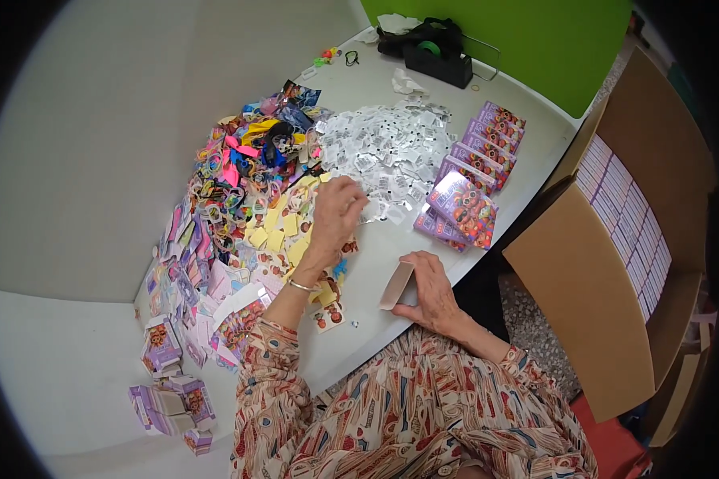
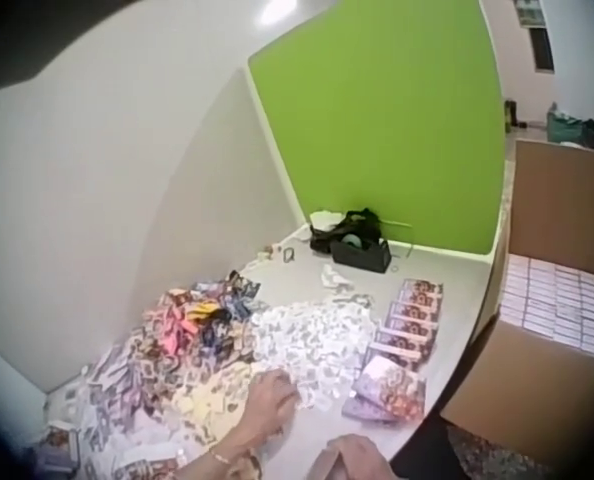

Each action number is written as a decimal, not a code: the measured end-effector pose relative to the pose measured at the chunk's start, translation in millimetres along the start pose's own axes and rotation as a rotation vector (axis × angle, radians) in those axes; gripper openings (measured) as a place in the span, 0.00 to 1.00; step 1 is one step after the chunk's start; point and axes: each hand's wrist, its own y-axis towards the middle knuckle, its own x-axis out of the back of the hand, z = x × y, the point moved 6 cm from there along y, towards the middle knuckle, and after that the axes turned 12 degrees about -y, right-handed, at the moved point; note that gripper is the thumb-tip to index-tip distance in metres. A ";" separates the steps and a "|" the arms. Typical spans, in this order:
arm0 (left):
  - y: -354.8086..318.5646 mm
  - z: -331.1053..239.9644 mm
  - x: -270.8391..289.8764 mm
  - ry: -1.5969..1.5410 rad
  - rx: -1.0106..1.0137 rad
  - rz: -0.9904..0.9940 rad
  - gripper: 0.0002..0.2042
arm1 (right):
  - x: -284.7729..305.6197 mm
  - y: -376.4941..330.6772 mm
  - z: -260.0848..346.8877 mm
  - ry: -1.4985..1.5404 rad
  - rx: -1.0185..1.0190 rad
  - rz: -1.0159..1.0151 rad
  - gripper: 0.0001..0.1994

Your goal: Manually assemble and fill small product boxes with toy items at a workbench.

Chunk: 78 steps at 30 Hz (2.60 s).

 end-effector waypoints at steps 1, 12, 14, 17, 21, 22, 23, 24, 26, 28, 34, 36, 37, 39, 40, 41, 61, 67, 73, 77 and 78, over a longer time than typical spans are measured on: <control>2.4 1.7 11.2 -0.078 0.094 -0.090 0.05 | 0.2 0.1 0.0 0.002 0.001 -0.002 0.42; 10.7 4.2 -24.8 0.230 0.264 0.354 0.11 | 2.0 -0.5 1.1 -0.006 0.021 0.018 0.41; 11.1 6.6 -24.6 0.214 0.267 0.377 0.10 | 4.2 0.6 4.3 -0.009 0.032 0.004 0.41; 9.3 11.2 -19.2 0.184 0.274 0.341 0.07 | 3.4 0.5 5.0 -0.010 0.052 -0.010 0.41; 13.7 2.2 11.8 -0.156 0.340 0.181 0.06 | 7.2 4.2 7.0 -0.023 0.023 -0.049 0.41; 14.2 -4.6 20.4 -0.331 0.405 0.140 0.06 | 7.1 5.3 6.2 -0.018 0.020 -0.047 0.41; 15.6 -17.7 28.3 -0.329 0.410 0.141 0.06 | 6.1 9.4 1.3 -0.004 -0.027 -0.034 0.41; 14.7 -33.3 32.8 -0.459 0.465 0.179 0.06 | 5.1 12.7 -2.9 0.009 -0.074 -0.021 0.41; 8.0 -60.9 42.1 -0.578 0.504 0.224 0.06 | 10.1 24.7 2.5 -0.002 -0.113 -0.002 0.41; -5.1 -72.9 44.9 -0.361 0.434 0.236 0.06 | 10.5 30.1 6.8 -0.056 -0.122 -0.025 0.40; -2.3 -107.8 84.7 -0.105 0.284 -0.038 0.04 | 10.5 33.1 4.4 -0.201 -0.158 0.063 0.40; -5.3 -105.2 69.1 -0.119 0.260 0.060 0.04 | 13.1 33.1 3.0 -0.234 -0.150 0.046 0.39; -9.1 -106.2 63.0 -0.115 0.238 0.138 0.04 | 16.3 37.3 8.4 -0.259 -0.116 0.026 0.38; -25.8 -103.0 48.4 0.067 0.145 0.191 0.05 | 17.4 40.0 21.6 -0.259 -0.065 0.034 0.38; -30.9 -99.2 35.4 0.193 0.152 0.223 0.05 | 18.2 40.1 22.7 -0.289 -0.057 0.035 0.37; -32.0 -96.8 25.7 0.318 0.158 0.263 0.06 | 19.8 39.3 22.0 -0.290 -0.058 0.035 0.37; -25.1 -79.0 38.2 -0.142 0.045 0.125 0.11 | 16.8 33.9 10.6 -0.312 -0.117 0.176 0.34; -25.6 34.9 93.0 0.133 0.248 -0.138 0.08 | 19.8 33.8 15.5 -0.314 -0.115 0.162 0.34; -30.5 27.4 79.5 0.267 0.171 -0.115 0.11 | 21.7 28.6 10.0 -0.342 -0.139 0.184 0.34; -43.7 11.2 71.1 0.352 0.243 0.154 0.14 | 23.6 28.4 11.5 -0.348 -0.142 0.189 0.34; -49.7 8.4 66.3 0.339 0.184 0.100 0.13 | 22.4 27.8 11.7 -0.345 -0.140 0.192 0.34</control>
